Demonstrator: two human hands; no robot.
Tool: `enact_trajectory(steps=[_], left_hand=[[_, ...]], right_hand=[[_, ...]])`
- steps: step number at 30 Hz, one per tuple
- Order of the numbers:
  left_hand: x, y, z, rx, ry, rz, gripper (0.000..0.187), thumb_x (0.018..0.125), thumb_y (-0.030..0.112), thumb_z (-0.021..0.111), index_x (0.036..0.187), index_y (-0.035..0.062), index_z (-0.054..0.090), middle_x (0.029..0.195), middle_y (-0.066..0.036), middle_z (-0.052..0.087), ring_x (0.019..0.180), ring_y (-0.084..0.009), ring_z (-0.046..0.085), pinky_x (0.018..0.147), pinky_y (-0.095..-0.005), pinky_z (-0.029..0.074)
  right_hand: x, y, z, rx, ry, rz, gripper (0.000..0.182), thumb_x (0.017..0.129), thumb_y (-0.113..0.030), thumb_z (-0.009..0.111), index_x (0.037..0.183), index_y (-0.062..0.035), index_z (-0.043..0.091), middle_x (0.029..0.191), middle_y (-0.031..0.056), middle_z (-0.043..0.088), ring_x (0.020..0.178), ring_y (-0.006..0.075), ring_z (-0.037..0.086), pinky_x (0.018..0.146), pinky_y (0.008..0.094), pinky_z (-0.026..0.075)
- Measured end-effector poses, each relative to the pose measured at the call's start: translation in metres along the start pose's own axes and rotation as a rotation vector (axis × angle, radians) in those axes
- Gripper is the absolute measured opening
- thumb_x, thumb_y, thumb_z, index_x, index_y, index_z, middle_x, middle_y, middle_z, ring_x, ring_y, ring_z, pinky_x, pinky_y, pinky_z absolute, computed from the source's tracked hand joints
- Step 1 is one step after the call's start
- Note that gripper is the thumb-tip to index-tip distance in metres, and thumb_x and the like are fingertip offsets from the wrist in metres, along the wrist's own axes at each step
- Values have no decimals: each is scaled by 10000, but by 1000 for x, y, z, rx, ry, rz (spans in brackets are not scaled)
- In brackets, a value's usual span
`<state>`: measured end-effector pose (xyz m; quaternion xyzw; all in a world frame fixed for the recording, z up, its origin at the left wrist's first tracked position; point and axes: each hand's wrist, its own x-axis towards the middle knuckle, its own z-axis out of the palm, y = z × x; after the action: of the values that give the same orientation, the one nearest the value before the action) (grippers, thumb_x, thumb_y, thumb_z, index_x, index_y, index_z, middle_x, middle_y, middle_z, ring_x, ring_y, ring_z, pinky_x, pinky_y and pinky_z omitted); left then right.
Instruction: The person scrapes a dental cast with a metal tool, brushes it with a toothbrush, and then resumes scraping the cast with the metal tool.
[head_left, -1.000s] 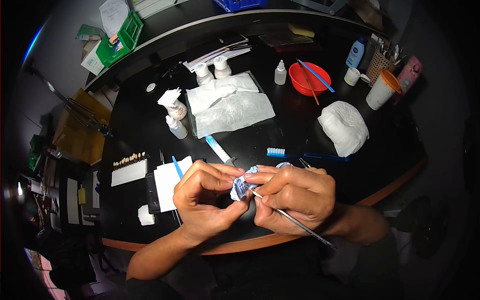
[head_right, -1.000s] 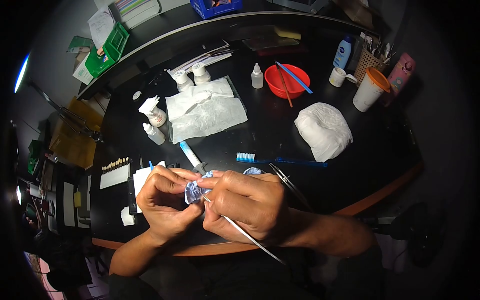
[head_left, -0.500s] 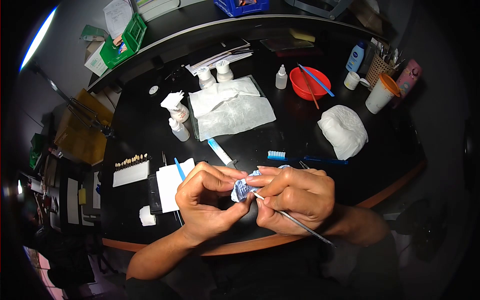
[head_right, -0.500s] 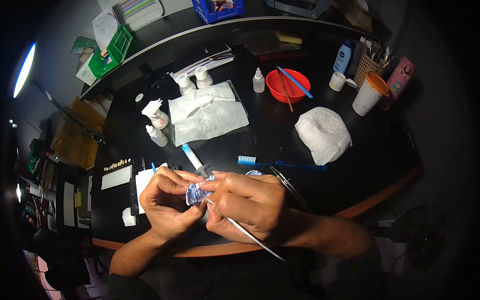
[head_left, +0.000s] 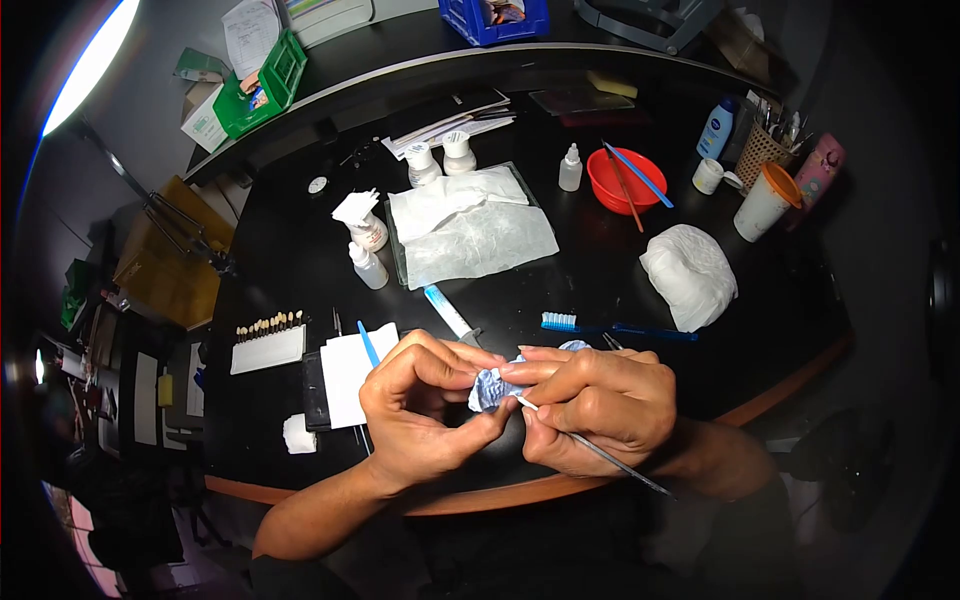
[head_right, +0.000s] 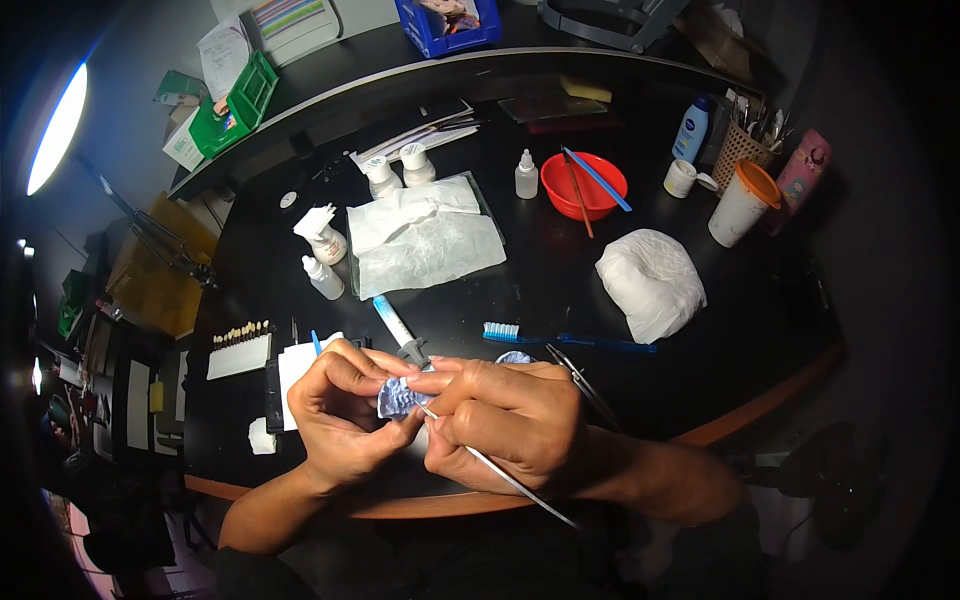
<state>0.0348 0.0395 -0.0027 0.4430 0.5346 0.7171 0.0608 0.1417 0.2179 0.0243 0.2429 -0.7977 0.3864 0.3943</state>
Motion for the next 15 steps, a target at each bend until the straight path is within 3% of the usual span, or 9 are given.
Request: enact_trajectory(steps=[7,10,15], left_hand=[[0,-1,-1,-65,-25,-40,330,740,-144,847,849,-21,561,949,-134,605,1045,-292,740,836,-328,674],[-1,-1,-2,-130,-28,-85,320,747,-158,830,871,-34,562,967,-140,598,1054,-297,735,854,-326,680],[0,-2,-2,-213,-19,-120,303,760,-177,806,912,-53,575,979,-142,590,1073,-302,727,877,-343,684]], right_hand=[[2,1,-1,7,16,-9,198,756,60,800,774,-31,625,823,91,728,898,297,797,812,414,680],[3,3,-1,27,40,-8,174,778,25,777,736,-12,613,780,106,704,808,270,792,764,370,678],[5,3,-4,20,21,15,178,761,40,802,748,-29,638,800,93,725,851,279,798,748,360,680]])
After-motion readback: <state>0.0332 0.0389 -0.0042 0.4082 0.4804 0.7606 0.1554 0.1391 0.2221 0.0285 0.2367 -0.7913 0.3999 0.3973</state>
